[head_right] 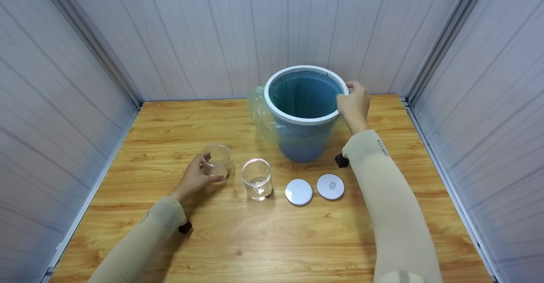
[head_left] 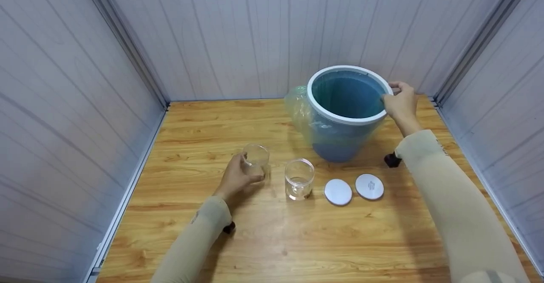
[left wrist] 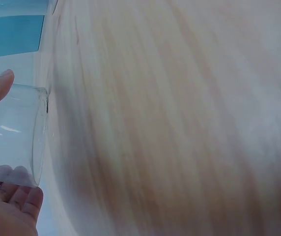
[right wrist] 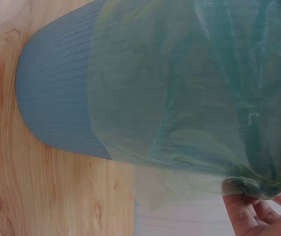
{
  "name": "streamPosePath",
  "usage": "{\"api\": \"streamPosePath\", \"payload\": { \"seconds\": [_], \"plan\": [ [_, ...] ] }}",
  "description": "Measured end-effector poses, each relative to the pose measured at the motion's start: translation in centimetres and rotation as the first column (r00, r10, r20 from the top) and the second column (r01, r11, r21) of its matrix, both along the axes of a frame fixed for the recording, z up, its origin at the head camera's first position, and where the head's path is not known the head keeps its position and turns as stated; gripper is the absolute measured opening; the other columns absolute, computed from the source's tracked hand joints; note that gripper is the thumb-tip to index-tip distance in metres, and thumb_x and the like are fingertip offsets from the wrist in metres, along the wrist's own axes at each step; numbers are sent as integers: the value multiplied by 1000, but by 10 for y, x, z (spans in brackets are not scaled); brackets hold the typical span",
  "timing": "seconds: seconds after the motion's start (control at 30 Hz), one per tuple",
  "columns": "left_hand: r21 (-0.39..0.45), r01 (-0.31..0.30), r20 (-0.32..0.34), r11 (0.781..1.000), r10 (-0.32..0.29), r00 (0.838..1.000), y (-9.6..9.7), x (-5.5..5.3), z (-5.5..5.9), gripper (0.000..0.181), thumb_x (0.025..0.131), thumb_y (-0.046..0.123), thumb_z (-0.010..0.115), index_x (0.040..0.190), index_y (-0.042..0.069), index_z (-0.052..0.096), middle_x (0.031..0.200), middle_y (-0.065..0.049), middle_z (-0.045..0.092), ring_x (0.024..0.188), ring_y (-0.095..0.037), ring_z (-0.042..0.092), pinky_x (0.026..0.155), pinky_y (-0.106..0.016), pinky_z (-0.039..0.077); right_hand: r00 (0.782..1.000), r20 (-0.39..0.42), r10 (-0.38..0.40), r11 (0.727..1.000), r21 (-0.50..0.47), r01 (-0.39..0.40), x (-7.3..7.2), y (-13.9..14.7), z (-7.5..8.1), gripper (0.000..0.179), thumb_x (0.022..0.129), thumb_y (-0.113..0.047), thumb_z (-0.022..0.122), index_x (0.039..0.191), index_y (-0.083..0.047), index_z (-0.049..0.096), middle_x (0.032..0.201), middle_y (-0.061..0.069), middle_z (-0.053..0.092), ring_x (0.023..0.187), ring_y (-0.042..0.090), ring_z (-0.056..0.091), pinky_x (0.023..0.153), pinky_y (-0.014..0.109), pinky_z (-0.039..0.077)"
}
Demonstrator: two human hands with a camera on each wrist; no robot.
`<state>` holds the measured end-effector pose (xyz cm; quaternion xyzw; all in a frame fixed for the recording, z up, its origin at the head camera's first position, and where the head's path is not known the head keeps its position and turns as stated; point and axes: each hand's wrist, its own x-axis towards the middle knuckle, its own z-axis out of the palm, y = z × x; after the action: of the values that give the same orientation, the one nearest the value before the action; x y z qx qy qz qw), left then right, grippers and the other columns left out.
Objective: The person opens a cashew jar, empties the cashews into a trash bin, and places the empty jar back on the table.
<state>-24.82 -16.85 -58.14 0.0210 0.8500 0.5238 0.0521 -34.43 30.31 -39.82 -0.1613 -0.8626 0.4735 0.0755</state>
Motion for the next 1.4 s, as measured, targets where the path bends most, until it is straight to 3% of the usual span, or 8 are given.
{"api": "streamPosePath", "payload": {
  "seconds": [0.13,0.33,0.5,0.6,0.83,1.0,1.17,1.4],
  "plan": [
    [14,6,-2,1000,-6,1000,-3,1,-3,106,78,18,99,164,1,39,166,-23,47,154,-43,46,129,-57,39,1000,0,11,1000,14,-11,0,1,1,55,104,-23,66,155,-5,55,138,18,62,110,20,62,106,39,61],
    [20,0,-8,1000,0,1000,-5,0,-6,106,77,16,100,162,-3,39,164,-27,48,153,-44,47,130,-55,38,999,22,40,999,-6,-40,4,2,3,61,108,-40,64,157,-6,52,145,19,58,119,24,61,110,39,60],
    [38,-8,1,999,8,1000,-6,0,-7,108,76,15,100,163,-2,38,161,-27,50,153,-44,47,131,-54,36,998,8,59,998,-10,-59,7,5,6,61,107,-42,66,154,-5,56,137,13,60,109,17,62,81,17,61],
    [48,-9,3,999,9,1000,-7,1,-8,110,77,15,99,165,0,35,161,-27,50,153,-45,46,132,-56,36,998,-2,66,998,-24,-66,9,7,7,62,106,-43,67,154,-5,57,132,10,61,105,15,62,71,12,58],
    [72,-7,-18,997,8,1000,-10,3,-10,114,77,12,99,168,3,29,159,-28,50,151,-46,48,130,-56,37,998,-35,50,999,-4,-50,16,10,5,67,106,-54,61,152,-5,60,127,7,61,103,12,62,72,10,59],
    [91,-1,-23,996,3,1000,-11,4,-10,116,77,12,99,167,6,28,159,-29,48,152,-47,46,129,-59,37,996,-86,25,1000,10,-24,20,13,3,64,106,-54,61,144,-3,67,116,2,63,90,5,62,69,11,59],
    [120,10,-13,993,-8,1000,-13,5,-4,117,77,15,100,168,7,26,168,-29,40,159,-45,37,132,-58,34,993,-121,17,999,29,-14,26,18,2,60,105,-52,62,139,-2,70,106,-2,65,77,-1,60,65,12,57],
    [67,51,-21,996,-49,999,-20,3,8,124,77,22,101,170,5,21,169,-25,39,158,-44,38,130,-61,35,994,-111,12,999,34,-8,34,26,0,61,106,-54,61,141,-4,69,110,-2,65,81,2,62,67,10,57]
  ]
}}
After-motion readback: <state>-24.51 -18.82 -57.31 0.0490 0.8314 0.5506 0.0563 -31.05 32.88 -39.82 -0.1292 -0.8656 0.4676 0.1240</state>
